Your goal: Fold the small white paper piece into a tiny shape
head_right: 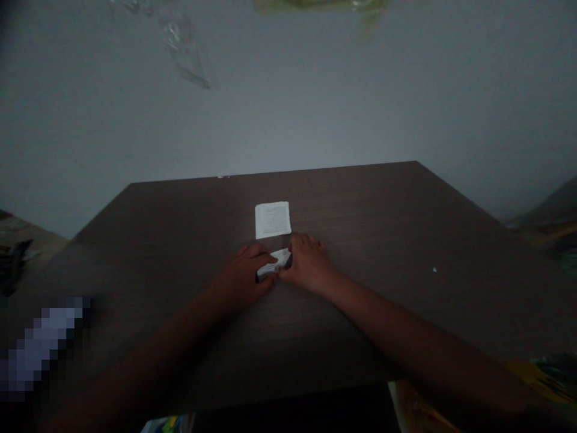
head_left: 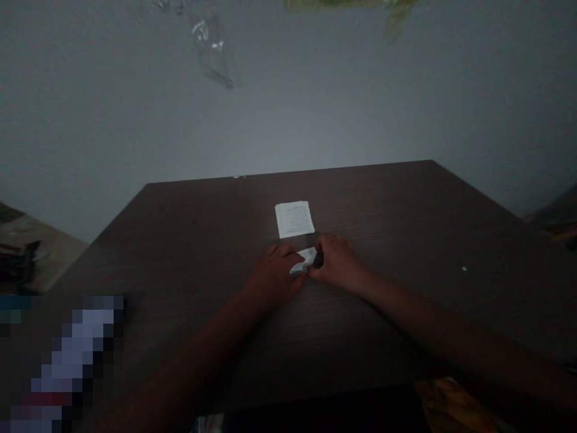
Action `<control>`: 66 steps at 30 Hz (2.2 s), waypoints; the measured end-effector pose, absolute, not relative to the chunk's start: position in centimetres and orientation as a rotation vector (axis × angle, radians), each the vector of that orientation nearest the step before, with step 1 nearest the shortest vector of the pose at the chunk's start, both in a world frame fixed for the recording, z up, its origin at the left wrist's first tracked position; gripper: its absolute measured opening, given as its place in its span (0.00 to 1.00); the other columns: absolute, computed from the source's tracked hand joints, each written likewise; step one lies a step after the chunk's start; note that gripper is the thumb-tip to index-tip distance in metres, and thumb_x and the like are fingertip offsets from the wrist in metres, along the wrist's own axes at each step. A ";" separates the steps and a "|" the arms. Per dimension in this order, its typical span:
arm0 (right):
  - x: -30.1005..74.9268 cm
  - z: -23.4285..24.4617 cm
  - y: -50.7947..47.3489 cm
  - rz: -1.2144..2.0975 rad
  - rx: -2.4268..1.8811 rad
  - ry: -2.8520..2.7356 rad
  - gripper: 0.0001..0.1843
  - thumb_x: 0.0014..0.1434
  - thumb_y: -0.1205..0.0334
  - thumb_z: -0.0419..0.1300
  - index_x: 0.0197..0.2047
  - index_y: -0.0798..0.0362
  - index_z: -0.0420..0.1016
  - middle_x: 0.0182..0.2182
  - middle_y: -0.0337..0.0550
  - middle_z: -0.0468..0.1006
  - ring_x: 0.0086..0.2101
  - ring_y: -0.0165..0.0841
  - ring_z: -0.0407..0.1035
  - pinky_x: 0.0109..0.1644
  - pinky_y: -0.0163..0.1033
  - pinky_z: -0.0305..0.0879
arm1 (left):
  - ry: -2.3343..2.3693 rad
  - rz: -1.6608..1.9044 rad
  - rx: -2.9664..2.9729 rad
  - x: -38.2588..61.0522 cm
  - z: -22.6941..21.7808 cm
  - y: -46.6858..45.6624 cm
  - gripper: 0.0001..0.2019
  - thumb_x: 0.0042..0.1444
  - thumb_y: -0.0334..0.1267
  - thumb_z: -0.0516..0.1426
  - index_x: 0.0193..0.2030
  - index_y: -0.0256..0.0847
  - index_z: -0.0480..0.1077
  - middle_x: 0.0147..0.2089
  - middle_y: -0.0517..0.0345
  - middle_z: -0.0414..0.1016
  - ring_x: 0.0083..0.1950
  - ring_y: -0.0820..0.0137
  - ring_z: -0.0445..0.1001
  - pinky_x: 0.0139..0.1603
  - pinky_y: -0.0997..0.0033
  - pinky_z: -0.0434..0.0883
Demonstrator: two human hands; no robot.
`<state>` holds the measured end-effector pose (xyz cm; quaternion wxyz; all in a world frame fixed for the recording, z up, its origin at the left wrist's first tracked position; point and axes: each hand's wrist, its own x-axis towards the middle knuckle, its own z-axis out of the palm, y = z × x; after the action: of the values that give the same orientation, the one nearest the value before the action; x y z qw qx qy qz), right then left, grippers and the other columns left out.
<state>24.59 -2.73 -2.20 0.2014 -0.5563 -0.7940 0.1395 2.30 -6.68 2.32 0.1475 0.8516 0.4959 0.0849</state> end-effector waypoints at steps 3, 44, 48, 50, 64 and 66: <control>25.3 -1.5 -1.8 0.398 -1.692 -2.148 0.19 0.57 0.55 0.79 0.41 0.44 0.72 0.43 0.51 0.82 0.49 0.55 0.78 0.52 0.56 0.72 | 1.434 0.255 2.455 2.5 2.4 -6.8 0.14 0.74 0.39 0.68 0.63 0.42 0.85 0.66 0.45 0.84 0.67 0.47 0.81 0.75 0.41 0.78; 25.4 -1.6 -1.2 0.364 -1.770 -2.122 0.17 0.63 0.54 0.77 0.38 0.45 0.71 0.43 0.50 0.82 0.50 0.53 0.78 0.53 0.55 0.72 | 1.333 0.289 2.476 1.6 1.7 -6.1 0.17 0.73 0.40 0.66 0.66 0.43 0.83 0.68 0.43 0.82 0.70 0.45 0.80 0.77 0.38 0.76; 25.9 -1.5 -0.6 0.370 -1.733 -2.099 0.13 0.64 0.57 0.74 0.41 0.46 0.73 0.44 0.49 0.82 0.51 0.52 0.77 0.56 0.54 0.71 | 1.275 0.303 2.462 0.8 1.7 -6.1 0.23 0.69 0.36 0.68 0.70 0.40 0.82 0.71 0.40 0.81 0.72 0.44 0.79 0.77 0.38 0.76; 26.2 -1.6 -1.2 0.368 -1.588 -2.111 0.10 0.65 0.61 0.71 0.44 0.46 0.74 0.45 0.49 0.83 0.52 0.51 0.77 0.57 0.54 0.73 | 1.242 0.328 2.464 0.3 1.7 -5.9 0.24 0.68 0.33 0.68 0.71 0.41 0.81 0.72 0.41 0.80 0.73 0.45 0.79 0.78 0.38 0.76; 27.0 -0.2 -4.4 0.375 -0.975 -2.571 0.15 0.75 0.67 0.67 0.60 0.47 0.90 0.60 0.54 0.89 0.61 0.51 0.79 0.69 0.62 0.77 | 1.120 0.391 2.338 -2.1 1.7 -5.0 0.20 0.66 0.29 0.71 0.62 0.46 0.83 0.76 0.43 0.81 0.79 0.50 0.78 0.83 0.42 0.74; 26.9 0.1 -4.8 0.344 -0.958 -2.591 0.14 0.76 0.66 0.67 0.59 0.48 0.91 0.61 0.55 0.89 0.64 0.53 0.77 0.71 0.63 0.77 | 1.086 0.374 2.331 -2.5 1.8 -4.9 0.22 0.65 0.30 0.71 0.64 0.49 0.83 0.79 0.45 0.79 0.81 0.50 0.77 0.84 0.42 0.73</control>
<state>26.85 -4.84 0.10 0.1780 -0.3386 -0.9159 0.1215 -2.49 -4.94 1.81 0.2680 0.8643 0.4025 0.1385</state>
